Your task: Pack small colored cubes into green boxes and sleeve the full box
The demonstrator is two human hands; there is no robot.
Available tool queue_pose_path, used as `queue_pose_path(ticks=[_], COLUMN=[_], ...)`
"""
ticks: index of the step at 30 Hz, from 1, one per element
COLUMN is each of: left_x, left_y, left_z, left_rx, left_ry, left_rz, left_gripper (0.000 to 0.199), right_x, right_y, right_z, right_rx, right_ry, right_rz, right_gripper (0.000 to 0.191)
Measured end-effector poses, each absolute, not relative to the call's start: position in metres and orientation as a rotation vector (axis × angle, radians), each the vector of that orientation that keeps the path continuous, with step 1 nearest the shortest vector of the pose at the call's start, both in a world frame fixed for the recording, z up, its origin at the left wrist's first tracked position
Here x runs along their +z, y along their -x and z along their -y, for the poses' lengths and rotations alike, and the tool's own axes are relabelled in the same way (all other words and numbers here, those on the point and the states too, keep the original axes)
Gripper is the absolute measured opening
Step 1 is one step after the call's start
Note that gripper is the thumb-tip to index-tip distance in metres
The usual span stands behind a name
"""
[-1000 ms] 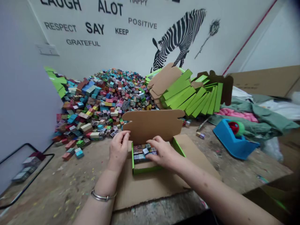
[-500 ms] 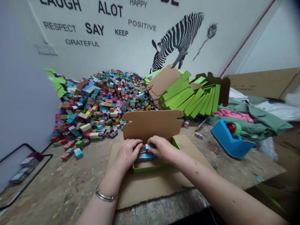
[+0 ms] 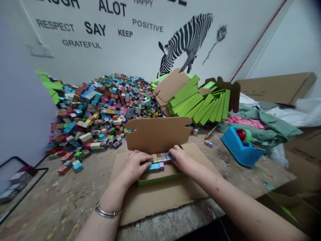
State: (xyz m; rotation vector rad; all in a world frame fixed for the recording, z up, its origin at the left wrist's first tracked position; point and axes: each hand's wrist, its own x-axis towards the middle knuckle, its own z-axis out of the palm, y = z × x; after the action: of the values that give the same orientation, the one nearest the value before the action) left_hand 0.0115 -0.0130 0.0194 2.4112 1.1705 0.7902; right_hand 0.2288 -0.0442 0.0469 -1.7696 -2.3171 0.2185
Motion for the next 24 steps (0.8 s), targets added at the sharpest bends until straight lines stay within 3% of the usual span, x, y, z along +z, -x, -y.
queue_pose_path(ticks=[9,13,17,24], left_x=[0.02,0.024,0.033,0.038], left_y=[-0.012,-0.014,-0.016,0.006], left_z=[0.016,0.02,0.026,0.011], left_rx=[0.824,0.904,1.083,1.538], left_ry=[-2.318,-2.246,-2.072,-1.388], left_rz=[-1.118,-1.116,-1.111,-1.273], left_gripper=[0.02,0.019,0.013,0.031], right_x=[0.037,0.026,0.025,0.072], right_y=[-0.228,-0.228,-0.229,-0.182], right_z=[0.042,0.033,0.031,0.05], right_rx=[0.169,0.245,0.279,0.434], right_ry=[1.706,1.645,1.653,1.314], right_rz=[2.316,2.335,2.342,2.352], right_gripper=[0.012,0.001,0.003,0.016])
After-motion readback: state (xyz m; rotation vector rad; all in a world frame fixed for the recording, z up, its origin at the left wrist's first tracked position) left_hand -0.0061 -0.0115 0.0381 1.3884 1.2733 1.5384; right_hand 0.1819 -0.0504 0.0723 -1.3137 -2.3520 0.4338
